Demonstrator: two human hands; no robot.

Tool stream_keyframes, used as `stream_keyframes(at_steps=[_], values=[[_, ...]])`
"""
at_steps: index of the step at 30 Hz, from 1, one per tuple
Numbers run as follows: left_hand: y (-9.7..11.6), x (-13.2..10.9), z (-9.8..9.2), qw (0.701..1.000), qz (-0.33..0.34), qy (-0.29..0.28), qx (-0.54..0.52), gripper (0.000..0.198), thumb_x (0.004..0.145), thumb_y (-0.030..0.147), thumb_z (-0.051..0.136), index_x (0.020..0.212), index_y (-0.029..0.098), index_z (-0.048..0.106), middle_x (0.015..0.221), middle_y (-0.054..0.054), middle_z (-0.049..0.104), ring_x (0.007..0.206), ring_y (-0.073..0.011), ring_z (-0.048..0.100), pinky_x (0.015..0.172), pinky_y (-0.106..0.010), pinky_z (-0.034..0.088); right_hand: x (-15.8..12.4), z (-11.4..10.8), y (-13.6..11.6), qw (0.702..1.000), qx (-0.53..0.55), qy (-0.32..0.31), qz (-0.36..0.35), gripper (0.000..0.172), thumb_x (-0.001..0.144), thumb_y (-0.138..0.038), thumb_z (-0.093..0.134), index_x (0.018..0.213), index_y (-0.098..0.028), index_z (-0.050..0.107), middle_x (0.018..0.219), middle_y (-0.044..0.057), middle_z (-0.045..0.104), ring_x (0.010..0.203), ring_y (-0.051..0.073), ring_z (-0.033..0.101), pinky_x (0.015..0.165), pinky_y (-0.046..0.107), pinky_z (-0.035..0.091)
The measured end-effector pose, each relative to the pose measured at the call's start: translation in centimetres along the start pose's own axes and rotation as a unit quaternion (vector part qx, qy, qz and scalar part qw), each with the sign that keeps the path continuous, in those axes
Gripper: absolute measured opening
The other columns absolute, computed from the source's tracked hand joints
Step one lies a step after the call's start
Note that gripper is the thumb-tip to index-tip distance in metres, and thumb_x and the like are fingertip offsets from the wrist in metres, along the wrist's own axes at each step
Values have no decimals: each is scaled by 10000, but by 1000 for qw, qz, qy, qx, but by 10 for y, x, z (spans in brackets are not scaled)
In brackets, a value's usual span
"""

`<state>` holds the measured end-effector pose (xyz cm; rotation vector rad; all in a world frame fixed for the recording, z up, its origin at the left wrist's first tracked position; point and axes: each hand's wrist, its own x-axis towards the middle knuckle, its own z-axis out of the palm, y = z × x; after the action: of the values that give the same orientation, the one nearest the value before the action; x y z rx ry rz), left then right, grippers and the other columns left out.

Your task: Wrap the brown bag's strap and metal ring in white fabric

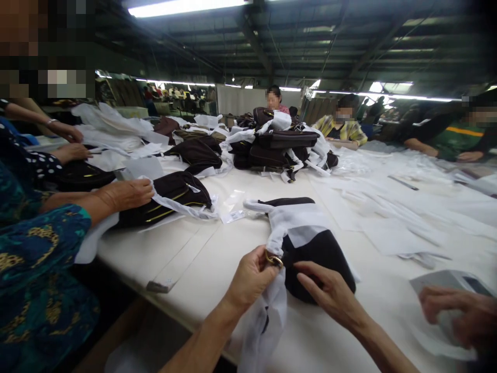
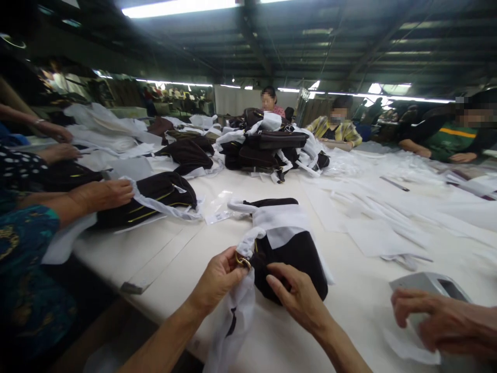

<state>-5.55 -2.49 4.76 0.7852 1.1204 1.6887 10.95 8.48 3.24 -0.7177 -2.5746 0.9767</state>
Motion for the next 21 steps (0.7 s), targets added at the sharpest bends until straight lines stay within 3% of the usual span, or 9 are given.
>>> stream_keyframes(at_steps=[4, 9, 14, 19, 21], values=[[-12, -5, 4, 998, 41, 44, 12, 271, 706, 139, 610, 974, 175, 605, 960, -53, 638, 912, -186, 560, 824, -256, 410, 17, 8, -20, 997, 18, 52, -47, 397, 793, -391, 546, 1150, -219, 522, 1050, 79, 574, 799, 185, 561, 738, 326, 483], [-22, -7, 5, 996, 59, 62, 3, 343, 739, 139, 565, 1078, 198, 565, 1039, -56, 614, 969, -205, 550, 880, -291, 402, 36, 8, -20, 995, 37, 28, -92, 363, 810, -370, 524, 1142, -226, 542, 1155, 89, 521, 805, 170, 555, 763, 319, 469], [-24, -11, -1, 996, 56, 68, 14, 362, 724, 102, 549, 1071, 203, 570, 992, -44, 618, 931, -194, 552, 864, -280, 406, 44, 11, -14, 994, 46, -45, -87, 380, 777, -407, 571, 1094, -200, 536, 923, 47, 624, 758, 182, 571, 712, 301, 458], [-38, -11, -14, 997, 22, 73, 20, 303, 743, 164, 551, 1043, 203, 580, 910, -33, 629, 840, -175, 570, 788, -262, 434, 42, 35, -12, 998, 52, 9, -40, 247, 816, -410, 514, 892, -181, 568, 783, 26, 641, 703, 176, 587, 660, 280, 458], [-50, -11, -17, 992, 4, 115, 48, 242, 742, 171, 546, 979, 191, 590, 869, -34, 631, 788, -171, 571, 745, -262, 444, 39, 46, -8, 998, 43, 17, -44, 243, 819, -397, 506, 913, -184, 576, 826, 37, 658, 746, 187, 610, 689, 286, 469]])
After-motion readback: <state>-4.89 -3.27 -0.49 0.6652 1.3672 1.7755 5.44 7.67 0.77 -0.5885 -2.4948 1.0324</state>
